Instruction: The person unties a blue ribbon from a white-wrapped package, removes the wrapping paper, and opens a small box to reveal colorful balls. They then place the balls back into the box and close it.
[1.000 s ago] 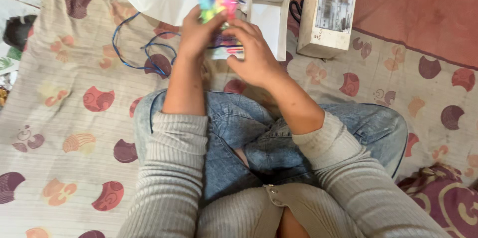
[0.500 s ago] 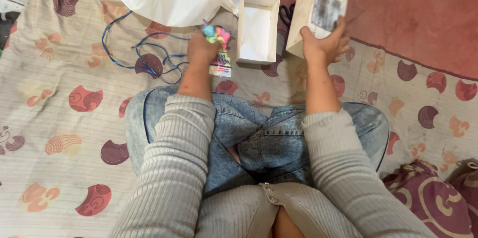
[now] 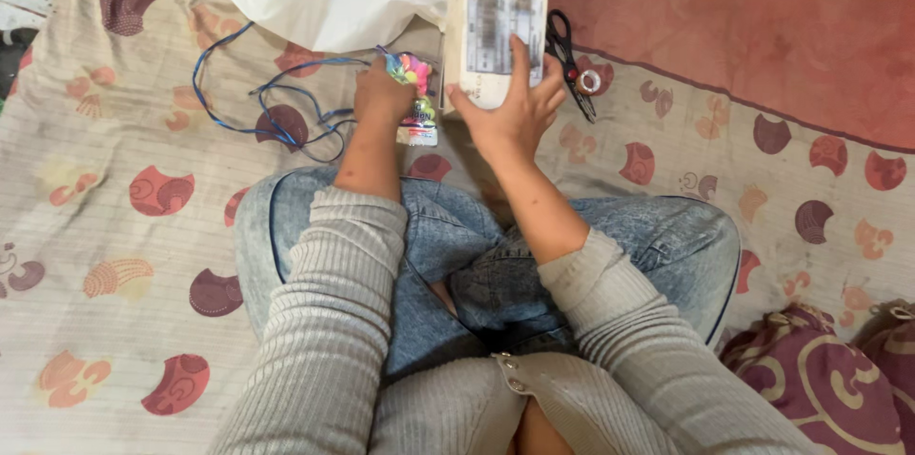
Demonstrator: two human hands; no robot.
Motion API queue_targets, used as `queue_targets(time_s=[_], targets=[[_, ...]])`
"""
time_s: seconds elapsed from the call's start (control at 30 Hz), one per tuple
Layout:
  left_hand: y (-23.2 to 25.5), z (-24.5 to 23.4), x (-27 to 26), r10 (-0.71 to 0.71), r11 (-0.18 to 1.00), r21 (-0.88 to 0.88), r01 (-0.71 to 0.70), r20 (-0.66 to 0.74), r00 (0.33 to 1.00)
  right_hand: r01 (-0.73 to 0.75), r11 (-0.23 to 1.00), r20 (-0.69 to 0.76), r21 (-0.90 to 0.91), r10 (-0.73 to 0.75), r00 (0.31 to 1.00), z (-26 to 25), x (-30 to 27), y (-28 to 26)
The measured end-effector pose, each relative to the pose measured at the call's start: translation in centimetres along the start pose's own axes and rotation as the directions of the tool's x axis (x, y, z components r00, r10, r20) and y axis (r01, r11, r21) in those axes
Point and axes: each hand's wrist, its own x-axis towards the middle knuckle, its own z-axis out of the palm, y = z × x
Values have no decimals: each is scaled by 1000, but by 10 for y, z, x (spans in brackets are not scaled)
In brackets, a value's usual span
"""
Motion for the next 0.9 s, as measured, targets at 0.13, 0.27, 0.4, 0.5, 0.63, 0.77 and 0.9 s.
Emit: queue_targets(time_s=[0.13,0.27,0.4,0.5,0.63,0.77,0.9], targets=[[-2,7,1,66,994,97,-59,-78,995,22,1000,-29,-8,-22,999,5,1,-1],[-4,22,2,299,934,291,-208,-317,900,-47,999,1,11,47,999,10,10,6],[8,50,16,554,830,76,-552,-221,803,-27,998,-34,57,29,999,8,16,12],[12,70,28,378,896,-275,-348,64,923,-8,1000,-22,24,8,1000,11,14,13],[13,72,40,413,705,-687,-173,200,888,-30,997,77,-72,35,996,23,12,17],[25,52,22,237,855,-477,-202,14,971,-90,985,155,-145,112,982,41,21,21],[40,13,17,507,804,13,-595,-538,674,-223,965,196,-138,247,949,57,29,33]])
